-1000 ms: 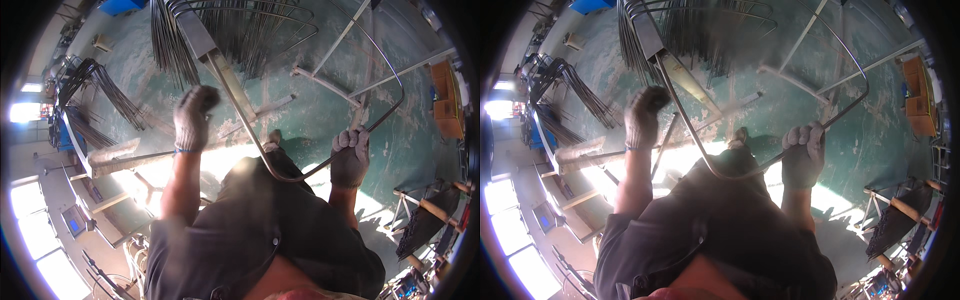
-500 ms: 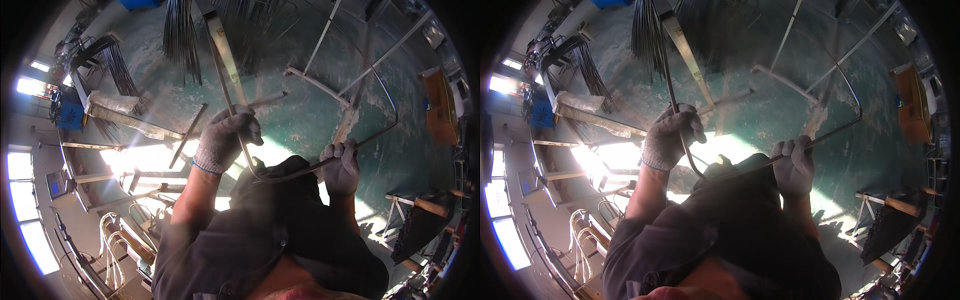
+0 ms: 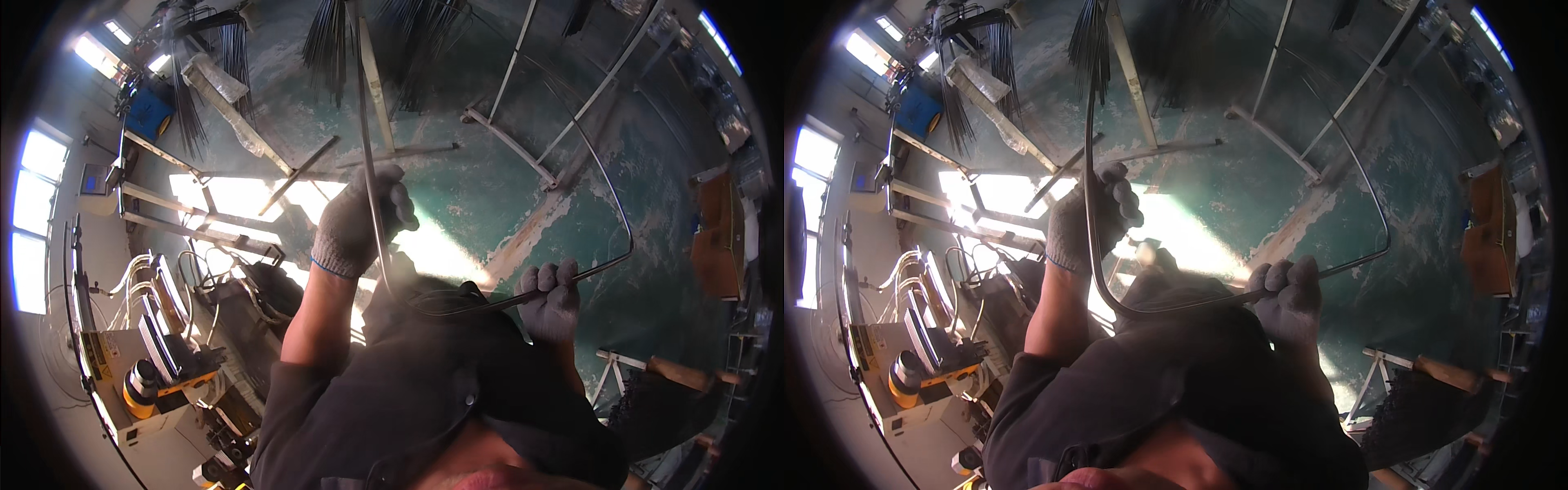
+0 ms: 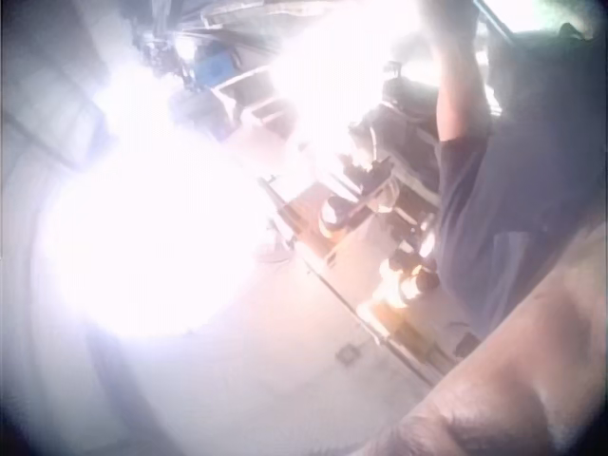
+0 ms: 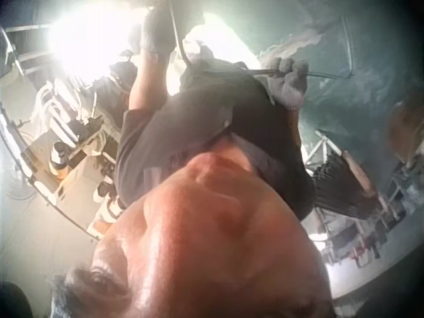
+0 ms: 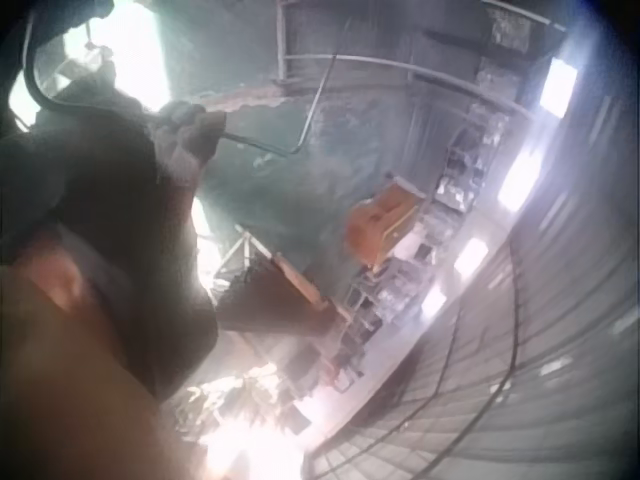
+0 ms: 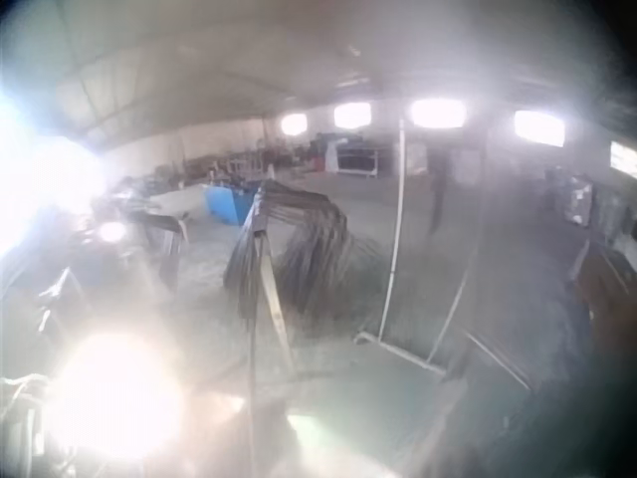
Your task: The person bends metal rods using a manual bending jig, then measures a bent rod with a tape measure. They feed multiple rods into a bending machine and remove the finished pieces, stacking them on a nearby rack.
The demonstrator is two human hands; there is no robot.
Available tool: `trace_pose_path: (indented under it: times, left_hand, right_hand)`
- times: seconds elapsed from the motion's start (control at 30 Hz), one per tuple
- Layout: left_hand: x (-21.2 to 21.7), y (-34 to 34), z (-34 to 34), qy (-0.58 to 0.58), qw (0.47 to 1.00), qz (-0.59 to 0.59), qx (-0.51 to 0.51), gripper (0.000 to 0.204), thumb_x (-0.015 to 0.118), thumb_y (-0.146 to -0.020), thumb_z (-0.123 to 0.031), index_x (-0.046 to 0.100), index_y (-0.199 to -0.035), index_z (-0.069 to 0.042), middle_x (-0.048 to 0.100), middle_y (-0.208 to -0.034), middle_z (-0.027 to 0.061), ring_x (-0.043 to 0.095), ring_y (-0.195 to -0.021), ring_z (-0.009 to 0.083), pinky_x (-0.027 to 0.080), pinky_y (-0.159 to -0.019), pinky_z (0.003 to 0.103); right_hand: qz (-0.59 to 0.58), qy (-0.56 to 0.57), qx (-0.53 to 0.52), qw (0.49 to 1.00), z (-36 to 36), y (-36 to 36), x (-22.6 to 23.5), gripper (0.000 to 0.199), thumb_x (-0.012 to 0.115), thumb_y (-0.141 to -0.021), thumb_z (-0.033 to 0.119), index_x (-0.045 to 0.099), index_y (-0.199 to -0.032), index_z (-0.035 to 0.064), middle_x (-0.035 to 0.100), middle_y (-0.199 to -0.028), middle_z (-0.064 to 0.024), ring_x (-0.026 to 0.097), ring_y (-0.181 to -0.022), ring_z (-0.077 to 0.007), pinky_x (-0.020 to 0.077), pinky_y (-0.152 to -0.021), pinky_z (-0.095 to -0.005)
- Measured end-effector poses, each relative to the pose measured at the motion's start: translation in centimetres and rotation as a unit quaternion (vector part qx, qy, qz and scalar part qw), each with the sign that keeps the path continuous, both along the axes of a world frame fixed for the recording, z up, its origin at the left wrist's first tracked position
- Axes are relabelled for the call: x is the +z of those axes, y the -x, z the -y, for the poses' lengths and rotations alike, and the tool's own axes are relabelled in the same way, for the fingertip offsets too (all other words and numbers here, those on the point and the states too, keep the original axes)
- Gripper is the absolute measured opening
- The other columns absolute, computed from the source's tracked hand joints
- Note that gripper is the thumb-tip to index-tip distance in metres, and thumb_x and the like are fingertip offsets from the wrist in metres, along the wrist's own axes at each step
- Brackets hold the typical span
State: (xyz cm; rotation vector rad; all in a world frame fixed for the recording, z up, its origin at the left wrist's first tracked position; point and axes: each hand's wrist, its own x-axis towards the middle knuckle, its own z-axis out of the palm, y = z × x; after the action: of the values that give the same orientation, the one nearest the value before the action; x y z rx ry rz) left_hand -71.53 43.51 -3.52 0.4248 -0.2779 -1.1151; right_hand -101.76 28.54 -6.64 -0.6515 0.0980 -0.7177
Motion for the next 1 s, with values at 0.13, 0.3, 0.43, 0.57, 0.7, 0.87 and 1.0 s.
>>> trace_pose_path:
  times: [0.13, 0.3, 0.43, 0.57, 0.7, 0.87, 1.0]
  left_hand:
    - [4.2, 4.4, -2.9, 0.079, 0.997, 0.021, -0.003, 0.056, 0.052, -0.111, -0.047, 0.061, -0.137, 0.001, 0.07, -0.11, 0.0122, 0.062, -0.092, 0.0263, 0.048, -0.082, 0.039]
    - [9.3, 9.7, -3.0, 0.128, 0.987, 0.074, -0.059, 0.061, 0.053, -0.108, -0.051, 0.062, -0.138, 0.002, 0.072, -0.112, 0.0177, 0.068, -0.099, 0.0311, 0.053, -0.095, 0.047]
    - [10.9, 12.4, -2.7, 0.112, 0.987, 0.051, -0.106, 0.047, 0.054, -0.109, -0.045, 0.065, -0.125, -0.002, 0.071, -0.109, 0.0173, 0.068, -0.1, 0.0314, 0.052, -0.094, 0.047]
    - [9.7, 12.0, -3.5, 0.099, 0.986, -0.022, -0.131, 0.03, 0.057, -0.108, -0.034, 0.064, -0.111, -0.005, 0.071, -0.105, 0.0144, 0.067, -0.099, 0.0294, 0.051, -0.092, 0.044]
    - [7.5, 10.9, -3.0, 0.018, 0.992, -0.107, -0.062, 0.024, 0.05, -0.108, -0.023, 0.064, -0.106, -0.004, 0.067, -0.094, 0.0111, 0.064, -0.087, 0.0267, 0.052, -0.086, 0.04]
    - [4.2, 8.5, -0.4, -0.007, 0.973, -0.229, -0.043, 0.028, 0.05, -0.107, -0.031, 0.061, -0.095, -0.008, 0.061, -0.086, 0.0046, 0.059, -0.085, 0.0219, 0.051, -0.083, 0.04]
    - [1.8, 5.4, 1.2, 0.029, 0.956, -0.293, -0.015, 0.029, 0.054, -0.106, -0.035, 0.06, -0.094, -0.01, 0.058, -0.085, 0.0017, 0.056, -0.083, 0.02, 0.049, -0.082, 0.039]
  right_hand:
    - [0.088, 0.011, 0.022, 0.996, -1.2, 5.2, 2.5, 0.035, 0.084, -0.092, 0.019, 0.049, -0.096, 0.0234, 0.056, -0.091, 0.0049, 0.048, -0.083, -0.015, 0.0378, -0.064, -0.0317]
    - [0.202, 0.08, 0.011, 0.976, -2.5, 11.2, 5.6, 0.036, 0.08, -0.088, 0.006, 0.047, -0.093, 0.0188, 0.058, -0.088, -0.0005, 0.054, -0.074, -0.0201, 0.0458, -0.056, -0.0335]
    - [0.201, 0.122, -0.02, 0.972, -4.6, 13.4, 7.0, 0.038, 0.082, -0.087, 0.005, 0.048, -0.094, 0.0181, 0.059, -0.089, -0.0016, 0.055, -0.074, -0.021, 0.0452, -0.052, -0.034]
    - [0.163, 0.162, -0.051, 0.972, -5.7, 13.2, 8.7, 0.029, 0.079, -0.092, 0.007, 0.057, -0.108, 0.0164, 0.065, -0.099, -0.0053, 0.062, -0.083, -0.0256, 0.0544, -0.061, -0.0356]
    - [0.13, 0.15, -0.092, 0.976, -4.3, 11.0, 8.2, 0.026, 0.07, -0.1, 0.009, 0.062, -0.124, 0.013, 0.07, -0.118, -0.0115, 0.069, -0.097, -0.0297, 0.0602, -0.078, -0.0395]
    - [0.074, 0.155, -0.088, 0.981, -0.2, 6.4, 9.7, 0.022, 0.061, -0.108, 0.014, 0.065, -0.128, 0.007, 0.074, -0.121, -0.0165, 0.074, -0.101, -0.0278, 0.0613, -0.085, -0.0407]
    - [0.055, 0.136, -0.031, 0.989, 2.7, 0.4, 12.0, 0.023, 0.062, -0.109, 0.02, 0.07, -0.123, 0.004, 0.077, -0.11, -0.0166, 0.076, -0.095, -0.0261, 0.0621, -0.08, -0.038]
